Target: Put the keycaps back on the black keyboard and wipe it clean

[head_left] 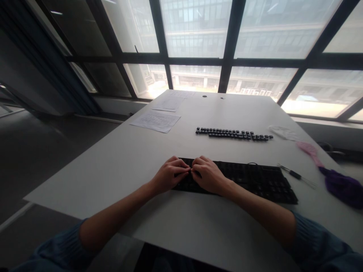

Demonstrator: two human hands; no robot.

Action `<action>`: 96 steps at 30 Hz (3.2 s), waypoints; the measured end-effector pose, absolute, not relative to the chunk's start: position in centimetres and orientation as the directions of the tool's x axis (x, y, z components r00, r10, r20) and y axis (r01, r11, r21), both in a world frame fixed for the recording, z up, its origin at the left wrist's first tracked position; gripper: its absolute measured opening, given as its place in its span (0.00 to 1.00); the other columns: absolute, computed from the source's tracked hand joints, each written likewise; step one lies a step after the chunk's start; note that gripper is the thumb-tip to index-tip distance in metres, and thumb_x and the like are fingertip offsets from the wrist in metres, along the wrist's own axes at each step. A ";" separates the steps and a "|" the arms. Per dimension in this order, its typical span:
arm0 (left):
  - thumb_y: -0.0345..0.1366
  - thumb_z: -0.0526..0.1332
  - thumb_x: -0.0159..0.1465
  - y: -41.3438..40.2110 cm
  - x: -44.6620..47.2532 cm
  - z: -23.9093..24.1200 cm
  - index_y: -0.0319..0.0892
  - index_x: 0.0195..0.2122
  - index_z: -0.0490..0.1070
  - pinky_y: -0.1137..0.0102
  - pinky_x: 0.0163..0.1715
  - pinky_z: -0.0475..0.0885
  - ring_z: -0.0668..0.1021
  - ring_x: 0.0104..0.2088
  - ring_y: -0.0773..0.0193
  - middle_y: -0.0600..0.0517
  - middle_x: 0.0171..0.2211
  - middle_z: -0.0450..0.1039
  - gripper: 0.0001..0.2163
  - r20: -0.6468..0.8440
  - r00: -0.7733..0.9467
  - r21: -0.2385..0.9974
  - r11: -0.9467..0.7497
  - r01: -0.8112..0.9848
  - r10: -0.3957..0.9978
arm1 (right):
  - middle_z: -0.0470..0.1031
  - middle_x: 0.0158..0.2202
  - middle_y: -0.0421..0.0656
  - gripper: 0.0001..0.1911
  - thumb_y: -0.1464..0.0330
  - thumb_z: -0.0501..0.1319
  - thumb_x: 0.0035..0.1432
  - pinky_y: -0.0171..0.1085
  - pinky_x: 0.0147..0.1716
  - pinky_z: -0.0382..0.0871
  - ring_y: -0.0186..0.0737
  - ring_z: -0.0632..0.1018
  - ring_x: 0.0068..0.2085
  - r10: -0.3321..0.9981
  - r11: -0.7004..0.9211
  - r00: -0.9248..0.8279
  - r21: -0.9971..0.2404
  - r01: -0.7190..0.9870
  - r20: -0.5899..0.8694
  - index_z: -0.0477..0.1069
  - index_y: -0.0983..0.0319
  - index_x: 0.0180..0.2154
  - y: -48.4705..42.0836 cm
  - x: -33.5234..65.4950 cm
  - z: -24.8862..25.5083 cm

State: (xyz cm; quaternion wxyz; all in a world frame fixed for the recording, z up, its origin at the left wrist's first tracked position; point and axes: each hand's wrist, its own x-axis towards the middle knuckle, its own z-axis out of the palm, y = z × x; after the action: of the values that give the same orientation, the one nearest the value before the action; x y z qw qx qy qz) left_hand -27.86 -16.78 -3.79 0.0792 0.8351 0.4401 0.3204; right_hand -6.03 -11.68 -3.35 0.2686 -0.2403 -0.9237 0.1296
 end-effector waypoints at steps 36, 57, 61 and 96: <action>0.35 0.69 0.63 0.8 -23.0 -0.7 0.43 0.41 0.83 0.62 0.45 0.71 0.76 0.41 0.55 0.48 0.38 0.82 0.07 0.455 0.323 0.217 -0.455 0.863 0.830 | 0.78 0.44 0.52 0.10 0.70 0.61 0.65 0.41 0.46 0.66 0.50 0.74 0.49 0.822 0.533 -0.463 -0.161 0.831 0.333 0.81 0.64 0.42 5.3 -1.1 -1.6; 0.32 0.66 0.63 5.9 -20.5 -4.1 0.43 0.32 0.83 0.62 0.41 0.70 0.72 0.41 0.53 0.47 0.34 0.82 0.05 0.426 0.365 0.233 -0.490 0.840 0.828 | 0.79 0.42 0.52 0.13 0.72 0.57 0.67 0.45 0.48 0.58 0.51 0.70 0.49 0.757 0.634 -0.577 -0.128 0.763 0.307 0.82 0.62 0.38 6.8 -2.8 -3.6; 0.34 0.71 0.59 4.4 -21.4 -2.6 0.44 0.32 0.84 0.62 0.41 0.71 0.74 0.40 0.54 0.49 0.31 0.82 0.02 0.440 0.281 0.308 -0.438 0.845 0.853 | 0.79 0.41 0.49 0.09 0.73 0.60 0.64 0.43 0.49 0.60 0.49 0.71 0.48 0.771 0.613 -0.502 -0.246 0.751 0.391 0.81 0.61 0.37 5.2 -2.4 -2.3; 0.34 0.68 0.63 -14.1 -24.6 -1.8 0.48 0.34 0.83 0.66 0.44 0.69 0.74 0.38 0.60 0.55 0.36 0.83 0.03 0.265 0.371 0.547 -0.456 0.702 0.890 | 0.78 0.34 0.41 0.07 0.77 0.67 0.58 0.38 0.42 0.68 0.40 0.77 0.38 0.746 0.605 -0.575 -0.703 0.375 0.335 0.79 0.59 0.33 -10.8 -2.8 -3.8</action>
State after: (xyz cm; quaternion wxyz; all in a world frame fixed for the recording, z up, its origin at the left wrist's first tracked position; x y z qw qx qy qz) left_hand -24.61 -14.08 -1.83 0.1742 0.8095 0.4916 0.2695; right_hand -2.80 -10.84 -3.82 0.3167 -0.3346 -0.8379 0.2928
